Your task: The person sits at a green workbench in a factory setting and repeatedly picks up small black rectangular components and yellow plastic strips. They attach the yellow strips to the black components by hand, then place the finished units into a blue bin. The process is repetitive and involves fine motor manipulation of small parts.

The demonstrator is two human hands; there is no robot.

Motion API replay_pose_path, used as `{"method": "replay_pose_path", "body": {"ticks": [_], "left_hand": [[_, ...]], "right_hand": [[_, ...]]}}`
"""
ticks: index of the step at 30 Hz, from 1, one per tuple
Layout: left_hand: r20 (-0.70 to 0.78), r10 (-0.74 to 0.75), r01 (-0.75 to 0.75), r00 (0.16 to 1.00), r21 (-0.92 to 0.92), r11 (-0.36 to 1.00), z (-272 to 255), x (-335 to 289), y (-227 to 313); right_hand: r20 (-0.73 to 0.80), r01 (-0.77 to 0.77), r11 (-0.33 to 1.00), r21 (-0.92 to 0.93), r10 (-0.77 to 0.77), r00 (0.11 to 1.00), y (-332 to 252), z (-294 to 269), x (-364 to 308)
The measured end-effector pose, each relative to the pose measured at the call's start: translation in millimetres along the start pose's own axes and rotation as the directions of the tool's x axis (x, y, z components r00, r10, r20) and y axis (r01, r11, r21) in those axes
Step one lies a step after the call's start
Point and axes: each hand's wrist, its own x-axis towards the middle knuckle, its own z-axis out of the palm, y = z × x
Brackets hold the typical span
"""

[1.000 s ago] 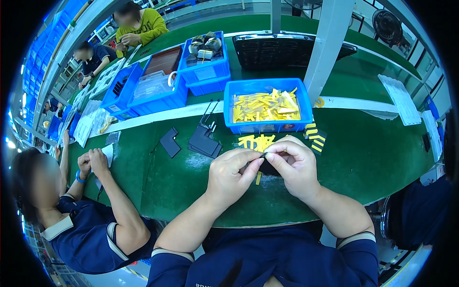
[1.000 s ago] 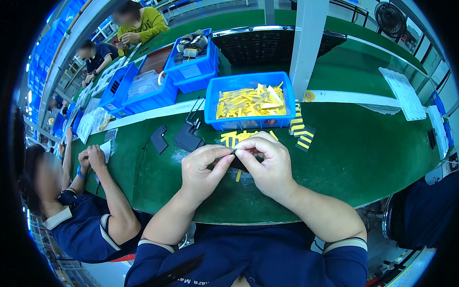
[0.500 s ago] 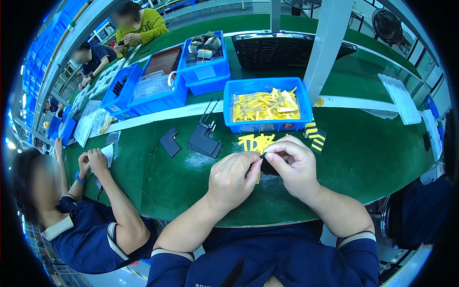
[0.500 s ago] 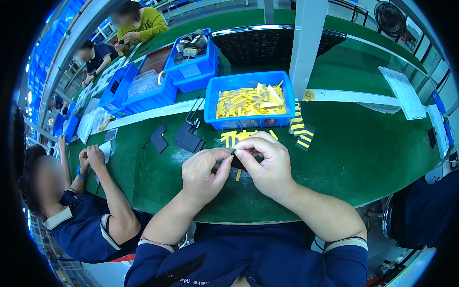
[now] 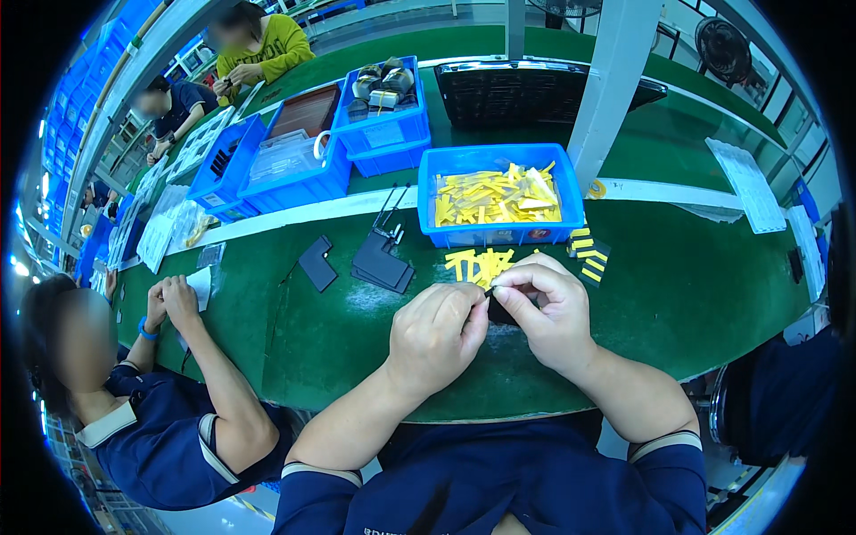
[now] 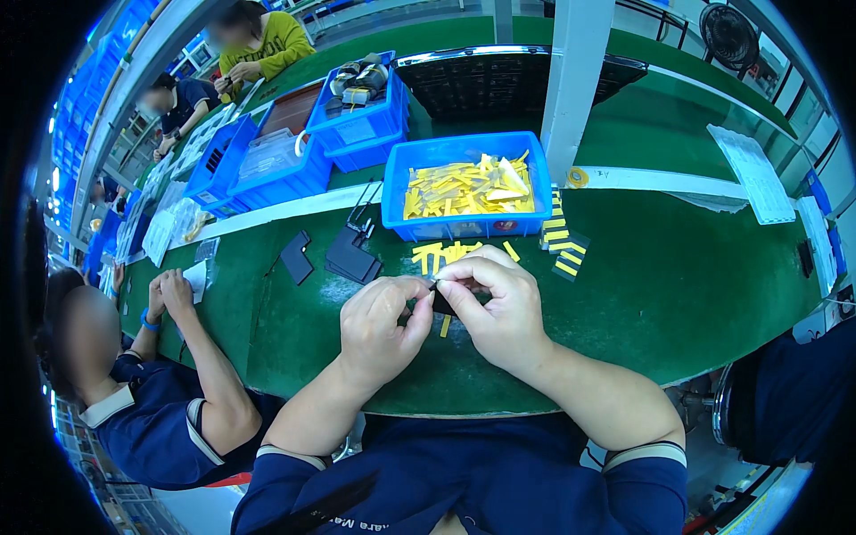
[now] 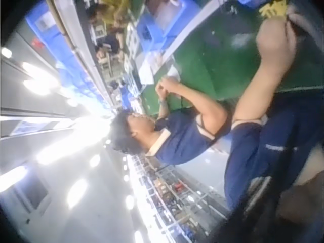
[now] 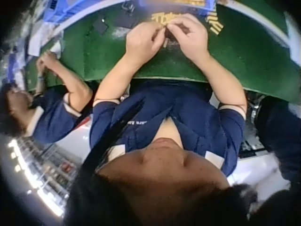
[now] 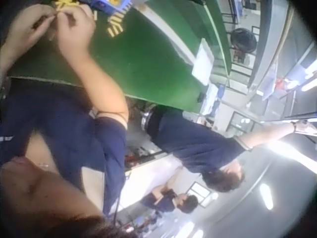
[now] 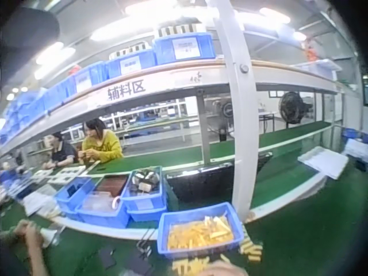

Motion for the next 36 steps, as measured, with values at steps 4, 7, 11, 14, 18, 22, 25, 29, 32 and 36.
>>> {"method": "replay_pose_path", "body": {"ticks": [4, 7, 11, 14, 18, 22, 25, 29, 32, 36], "left_hand": [[0.170, -0.199, 0.224, 0.965, -0.140, 0.964, -4.3, -1.0, -5.2], [0.317, -0.434, 0.528, 0.843, -0.341, 0.778, -6.3, 1.3, -11.5], [0.504, -0.426, 0.652, 0.751, -0.466, 0.599, -12.4, 3.4, -18.0], [0.491, -0.427, 0.651, 0.759, -0.567, 0.504, -15.5, 6.6, -13.0], [0.413, -0.450, 0.608, 0.792, -0.463, 0.645, -9.5, 0.9, -15.2], [0.396, -0.454, 0.599, 0.798, -0.435, 0.672, -8.6, 0.5, -15.4], [0.411, -0.449, 0.602, 0.793, -0.422, 0.678, -11.0, 1.7, -16.8], [0.334, -0.401, 0.511, 0.853, -0.383, 0.769, -9.8, 6.3, -13.0], [0.300, -0.259, 0.345, 0.918, -0.283, 0.895, -8.7, 4.3, -16.7], [0.273, -0.257, 0.336, 0.927, -0.300, 0.893, -6.8, 3.5, -19.0]], "right_hand": [[0.003, 0.007, 1.000, -0.006, -0.007, 1.000, 0.5, -1.9, 0.9], [0.009, 0.007, 1.000, 0.009, -0.007, 1.000, 0.2, -1.7, 0.4], [0.017, 0.005, 1.000, 0.015, -0.005, 1.000, -2.9, -1.7, 0.1], [0.013, 0.017, 1.000, 0.010, -0.018, 1.000, -2.0, -2.0, 0.7], [0.006, 0.019, 1.000, 0.007, -0.019, 1.000, -2.0, 0.0, -1.3], [0.007, 0.020, 1.000, -0.001, -0.020, 1.000, -1.0, 0.3, -2.1], [0.027, 0.031, 0.999, -0.032, -0.030, 0.999, -4.3, -0.4, -2.2], [0.000, 0.038, 0.999, -0.002, -0.038, 0.999, -0.9, -0.4, -3.4], [-0.038, 0.038, 0.998, 0.048, -0.036, 0.999, -1.8, -1.6, -3.0], [-0.067, 0.015, 0.989, 0.149, -0.005, 0.998, -4.2, -3.3, -1.4]]}}
